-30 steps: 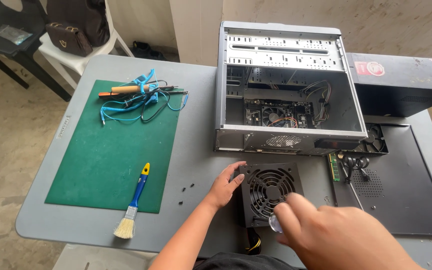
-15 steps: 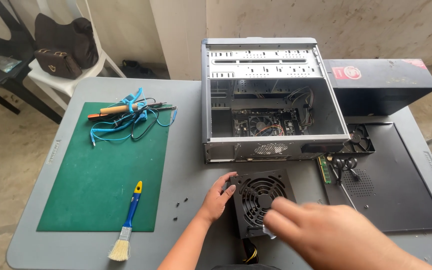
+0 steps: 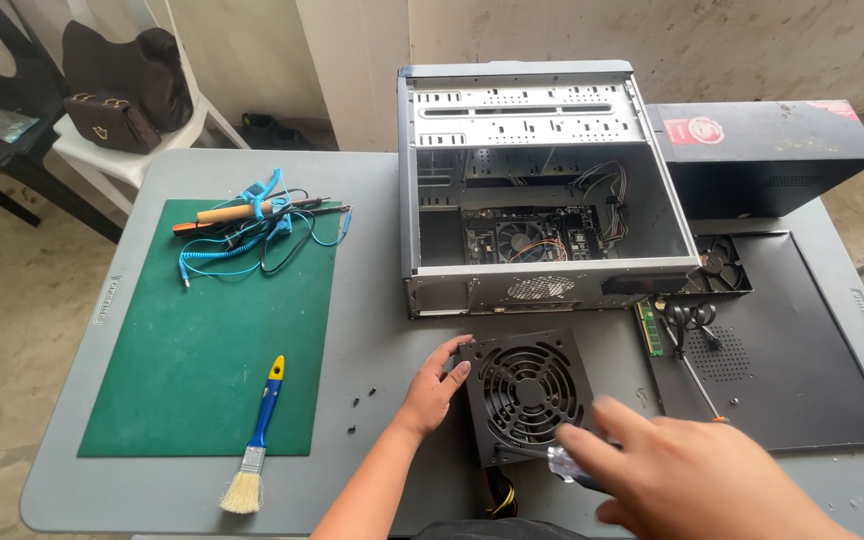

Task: Removing screws from a power supply unit fan and then installing the unit into a computer case.

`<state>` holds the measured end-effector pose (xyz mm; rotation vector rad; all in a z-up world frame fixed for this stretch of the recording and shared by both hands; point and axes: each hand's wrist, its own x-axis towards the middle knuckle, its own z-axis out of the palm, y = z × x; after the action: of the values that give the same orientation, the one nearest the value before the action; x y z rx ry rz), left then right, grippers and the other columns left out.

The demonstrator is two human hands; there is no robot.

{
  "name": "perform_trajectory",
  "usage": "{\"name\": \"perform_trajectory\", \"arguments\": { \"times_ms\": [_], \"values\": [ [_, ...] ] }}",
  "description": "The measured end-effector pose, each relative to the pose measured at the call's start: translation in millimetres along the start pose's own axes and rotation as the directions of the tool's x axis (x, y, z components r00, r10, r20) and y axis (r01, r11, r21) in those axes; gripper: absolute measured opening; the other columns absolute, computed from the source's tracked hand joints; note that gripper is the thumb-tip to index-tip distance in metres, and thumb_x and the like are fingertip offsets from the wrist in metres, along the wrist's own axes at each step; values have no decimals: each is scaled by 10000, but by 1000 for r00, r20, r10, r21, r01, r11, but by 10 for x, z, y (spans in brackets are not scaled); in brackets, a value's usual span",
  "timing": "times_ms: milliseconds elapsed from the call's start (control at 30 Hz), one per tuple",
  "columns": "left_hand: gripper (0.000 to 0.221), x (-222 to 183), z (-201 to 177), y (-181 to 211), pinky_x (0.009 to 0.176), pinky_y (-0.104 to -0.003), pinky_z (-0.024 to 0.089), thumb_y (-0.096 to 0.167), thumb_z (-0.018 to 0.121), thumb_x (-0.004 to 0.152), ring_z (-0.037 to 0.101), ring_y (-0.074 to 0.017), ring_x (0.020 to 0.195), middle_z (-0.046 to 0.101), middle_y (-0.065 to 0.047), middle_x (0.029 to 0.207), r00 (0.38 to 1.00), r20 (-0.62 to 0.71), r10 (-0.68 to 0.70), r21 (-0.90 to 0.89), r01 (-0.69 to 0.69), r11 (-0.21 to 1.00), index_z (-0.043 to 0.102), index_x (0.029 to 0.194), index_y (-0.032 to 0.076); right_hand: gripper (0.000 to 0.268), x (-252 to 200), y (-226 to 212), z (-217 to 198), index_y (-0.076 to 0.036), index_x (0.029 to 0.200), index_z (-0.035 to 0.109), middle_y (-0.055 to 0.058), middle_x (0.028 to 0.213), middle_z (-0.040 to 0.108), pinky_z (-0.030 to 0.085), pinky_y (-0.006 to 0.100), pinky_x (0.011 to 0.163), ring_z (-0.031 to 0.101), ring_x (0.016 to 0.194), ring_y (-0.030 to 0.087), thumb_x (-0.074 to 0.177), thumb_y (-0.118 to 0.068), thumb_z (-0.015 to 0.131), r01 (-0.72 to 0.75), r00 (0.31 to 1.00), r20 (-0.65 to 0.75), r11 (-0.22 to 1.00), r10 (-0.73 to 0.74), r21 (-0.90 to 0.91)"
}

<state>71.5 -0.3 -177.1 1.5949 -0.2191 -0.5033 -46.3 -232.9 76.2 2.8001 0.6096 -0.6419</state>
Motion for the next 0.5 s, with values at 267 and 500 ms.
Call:
{"name": "perform_trajectory", "arguments": {
  "times_ms": [267, 500],
  "values": [
    [555, 22, 10, -24, 1116, -326, 369, 394, 502, 951, 438, -144, 1418, 524, 49, 1501, 998, -5, -60, 46, 60, 997, 473, 1475, 216, 520, -724, 750, 379, -265, 1079, 830, -85, 866, 913, 559, 192, 463, 797, 544, 59, 565, -336, 862, -11, 754, -456, 702, 474, 712],
    [666, -196, 143, 196, 1208, -404, 277, 215, 515, 909, 309, -164, 1507, 339, 36, 1634, 976, -44, -214, 113, 218, 969, 340, 1550, 259, 441, -507, -87, 1154, -40, 1152, 822, 164, 728, 682, 462, 263, 599, 541, 516, 231, 721, 55, 811, -41, 397, 5, 12, 918, 999]
  ]
}}
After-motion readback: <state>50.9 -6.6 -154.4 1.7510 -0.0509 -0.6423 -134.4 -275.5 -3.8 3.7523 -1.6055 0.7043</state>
